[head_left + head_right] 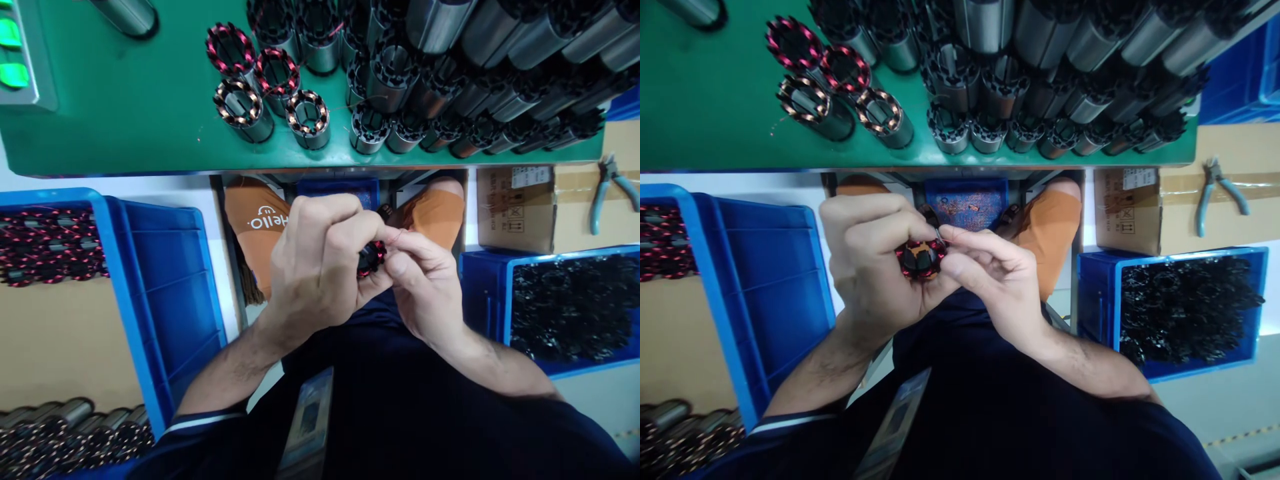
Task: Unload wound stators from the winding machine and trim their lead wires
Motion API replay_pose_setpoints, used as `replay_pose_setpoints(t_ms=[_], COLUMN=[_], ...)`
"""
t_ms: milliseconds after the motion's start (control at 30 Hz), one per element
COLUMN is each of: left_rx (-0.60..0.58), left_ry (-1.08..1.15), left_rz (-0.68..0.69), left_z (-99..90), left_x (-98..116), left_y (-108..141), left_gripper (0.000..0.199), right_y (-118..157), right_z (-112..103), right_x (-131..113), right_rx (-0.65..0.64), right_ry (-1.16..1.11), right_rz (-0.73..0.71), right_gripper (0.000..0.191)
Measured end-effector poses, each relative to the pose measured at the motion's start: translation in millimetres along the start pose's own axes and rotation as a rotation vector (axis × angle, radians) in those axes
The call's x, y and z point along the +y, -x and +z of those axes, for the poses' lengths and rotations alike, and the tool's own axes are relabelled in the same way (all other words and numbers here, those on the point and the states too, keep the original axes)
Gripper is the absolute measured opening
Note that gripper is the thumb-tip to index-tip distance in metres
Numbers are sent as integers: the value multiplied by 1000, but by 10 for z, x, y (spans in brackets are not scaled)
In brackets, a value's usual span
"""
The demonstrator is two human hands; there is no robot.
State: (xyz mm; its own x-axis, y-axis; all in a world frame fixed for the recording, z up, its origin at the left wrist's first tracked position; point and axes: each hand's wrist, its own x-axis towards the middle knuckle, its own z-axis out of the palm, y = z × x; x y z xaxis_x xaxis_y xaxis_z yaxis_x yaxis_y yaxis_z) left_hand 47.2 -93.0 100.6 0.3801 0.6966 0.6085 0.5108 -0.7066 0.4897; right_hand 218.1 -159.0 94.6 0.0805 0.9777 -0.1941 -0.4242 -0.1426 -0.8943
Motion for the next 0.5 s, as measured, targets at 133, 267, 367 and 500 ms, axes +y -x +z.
replay_pose_setpoints(t_ms=[133,267,367,500], left_rx=[-32,-6,-28,-125], left_ry=[-32,-32,10,215], left_rz=[30,49,53,-81], left_z=[55,99,34,-88], left_x=[-25,-34,-13,-11], left_y=[49,89,97,56], left_gripper=[25,19,22,20], right_y=[-21,-40,-99,-256], right_z=[36,-18,-102,-251], right_x=[-37,-118,-218,-523], right_rx=[67,32,-29,-209], right_ry=[-21,-5,151,608], right_rz=[26,56,-5,-275], right_gripper=[14,8,7,13])
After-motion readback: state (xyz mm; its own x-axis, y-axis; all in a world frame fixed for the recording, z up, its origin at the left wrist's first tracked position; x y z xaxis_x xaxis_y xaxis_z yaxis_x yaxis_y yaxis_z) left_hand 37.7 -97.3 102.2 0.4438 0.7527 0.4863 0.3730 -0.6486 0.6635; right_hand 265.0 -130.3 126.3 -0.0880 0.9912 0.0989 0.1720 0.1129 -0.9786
